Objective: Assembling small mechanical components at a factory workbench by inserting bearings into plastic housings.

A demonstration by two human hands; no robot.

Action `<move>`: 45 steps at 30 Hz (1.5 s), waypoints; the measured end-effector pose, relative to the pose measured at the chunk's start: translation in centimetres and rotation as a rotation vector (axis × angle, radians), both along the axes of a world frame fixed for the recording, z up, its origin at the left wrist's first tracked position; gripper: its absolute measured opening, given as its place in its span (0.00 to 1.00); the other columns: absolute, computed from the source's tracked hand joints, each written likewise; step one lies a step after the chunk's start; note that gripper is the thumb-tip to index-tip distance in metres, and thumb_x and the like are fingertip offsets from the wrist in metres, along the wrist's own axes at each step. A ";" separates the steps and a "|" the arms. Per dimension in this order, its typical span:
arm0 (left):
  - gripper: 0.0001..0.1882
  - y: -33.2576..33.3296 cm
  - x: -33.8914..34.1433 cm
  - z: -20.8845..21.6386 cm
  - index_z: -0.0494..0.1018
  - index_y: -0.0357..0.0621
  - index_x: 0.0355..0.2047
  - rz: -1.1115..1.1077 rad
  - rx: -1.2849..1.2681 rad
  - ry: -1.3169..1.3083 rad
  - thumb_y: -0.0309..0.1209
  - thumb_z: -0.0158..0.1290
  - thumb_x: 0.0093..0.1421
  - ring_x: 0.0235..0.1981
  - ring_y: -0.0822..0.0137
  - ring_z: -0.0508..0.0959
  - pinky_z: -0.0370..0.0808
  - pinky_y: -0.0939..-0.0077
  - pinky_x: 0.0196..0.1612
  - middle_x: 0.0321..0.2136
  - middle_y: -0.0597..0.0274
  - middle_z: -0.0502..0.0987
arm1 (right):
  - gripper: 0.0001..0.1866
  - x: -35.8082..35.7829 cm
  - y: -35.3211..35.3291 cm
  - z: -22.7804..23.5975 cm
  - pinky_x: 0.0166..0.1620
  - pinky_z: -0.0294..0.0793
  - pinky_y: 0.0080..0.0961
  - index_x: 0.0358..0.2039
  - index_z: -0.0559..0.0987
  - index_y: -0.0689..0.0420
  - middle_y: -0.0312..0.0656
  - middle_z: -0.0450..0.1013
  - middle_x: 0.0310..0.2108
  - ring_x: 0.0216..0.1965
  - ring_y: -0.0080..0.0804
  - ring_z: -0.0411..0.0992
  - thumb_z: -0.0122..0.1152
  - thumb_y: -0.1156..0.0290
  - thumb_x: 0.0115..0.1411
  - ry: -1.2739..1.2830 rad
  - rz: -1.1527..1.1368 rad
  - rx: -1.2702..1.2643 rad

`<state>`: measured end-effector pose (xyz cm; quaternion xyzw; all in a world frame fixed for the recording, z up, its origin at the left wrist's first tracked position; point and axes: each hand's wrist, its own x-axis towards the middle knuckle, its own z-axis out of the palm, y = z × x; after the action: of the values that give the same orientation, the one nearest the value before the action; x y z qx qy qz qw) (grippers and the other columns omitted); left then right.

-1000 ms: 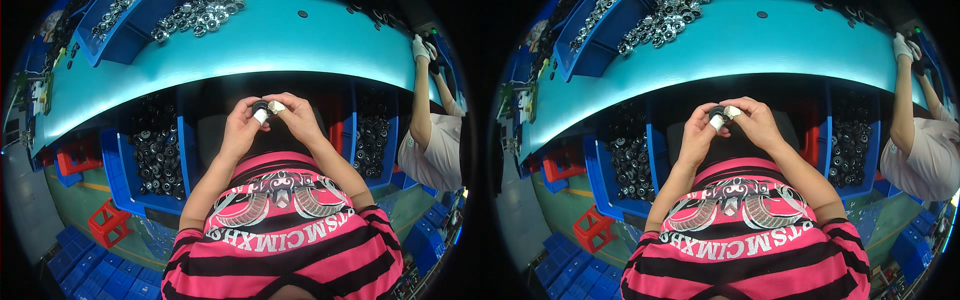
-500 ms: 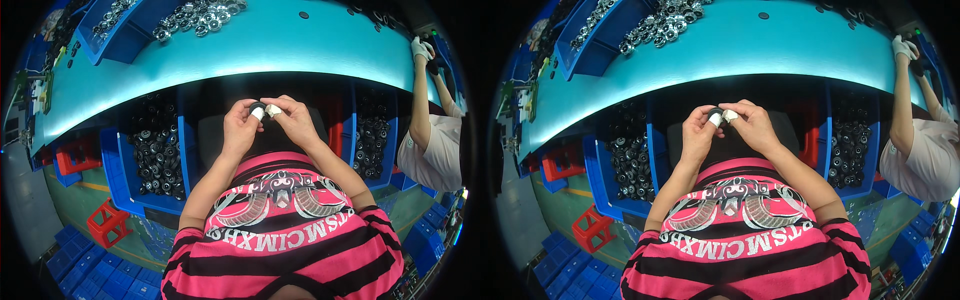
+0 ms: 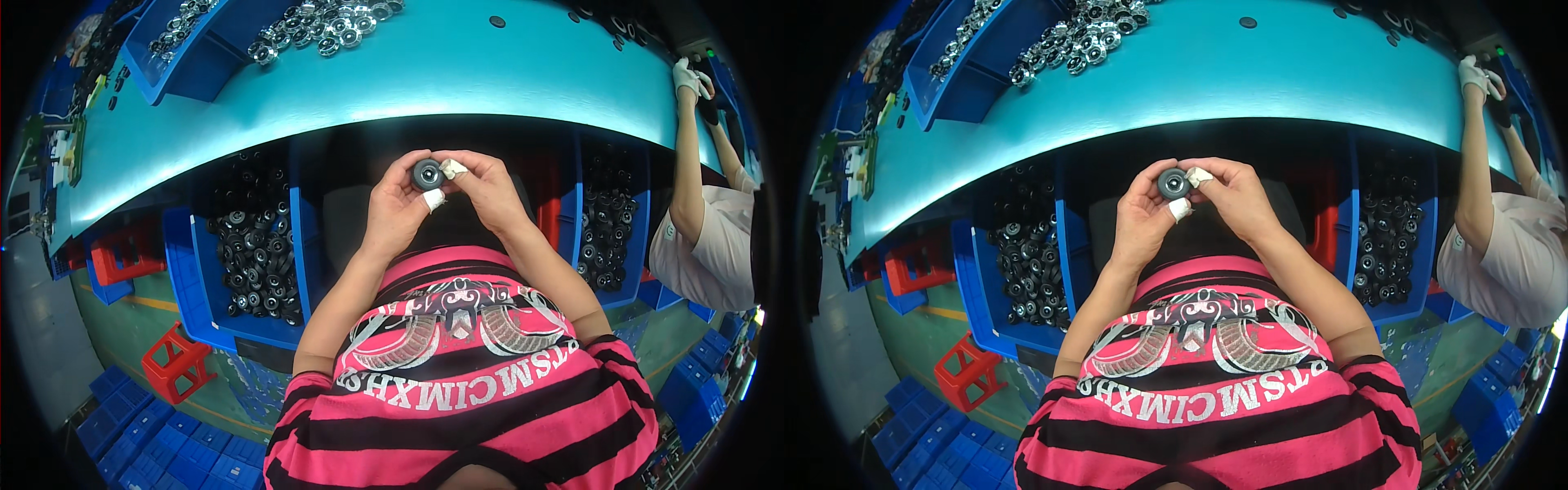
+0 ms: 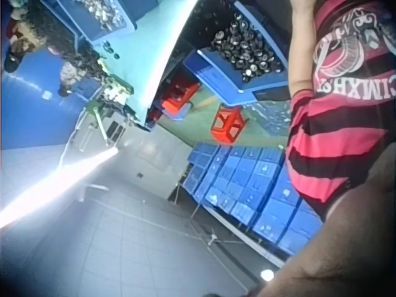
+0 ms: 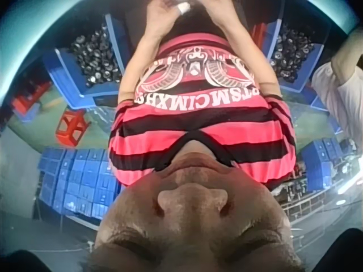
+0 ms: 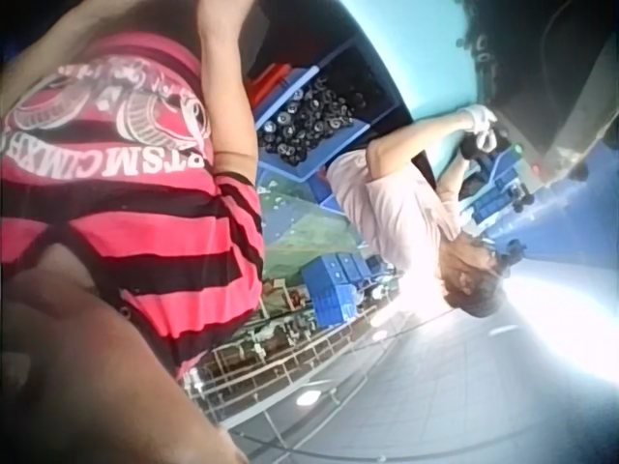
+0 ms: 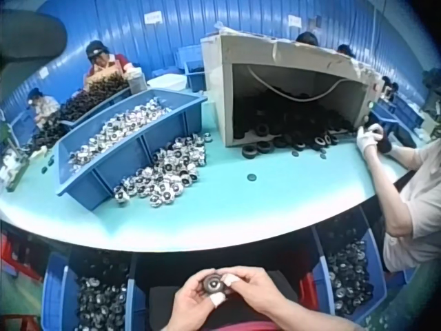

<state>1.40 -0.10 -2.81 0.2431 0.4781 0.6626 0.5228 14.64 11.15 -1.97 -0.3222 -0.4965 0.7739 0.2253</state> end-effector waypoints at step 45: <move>0.27 -0.1 -3.3 6.2 0.60 0.37 0.66 -0.024 0.209 -0.439 0.39 0.48 0.72 0.46 0.60 0.79 0.80 0.65 0.47 0.45 0.51 0.76 | 0.26 -3.6 3.7 11.6 0.46 0.69 0.40 0.47 0.80 0.52 0.40 0.73 0.36 0.40 0.43 0.72 0.72 0.67 0.45 -0.049 0.349 1.298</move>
<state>-1.91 -0.22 3.44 0.1517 0.2789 0.7390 0.5942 11.00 14.83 9.61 -0.0537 -0.9109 0.3359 0.2335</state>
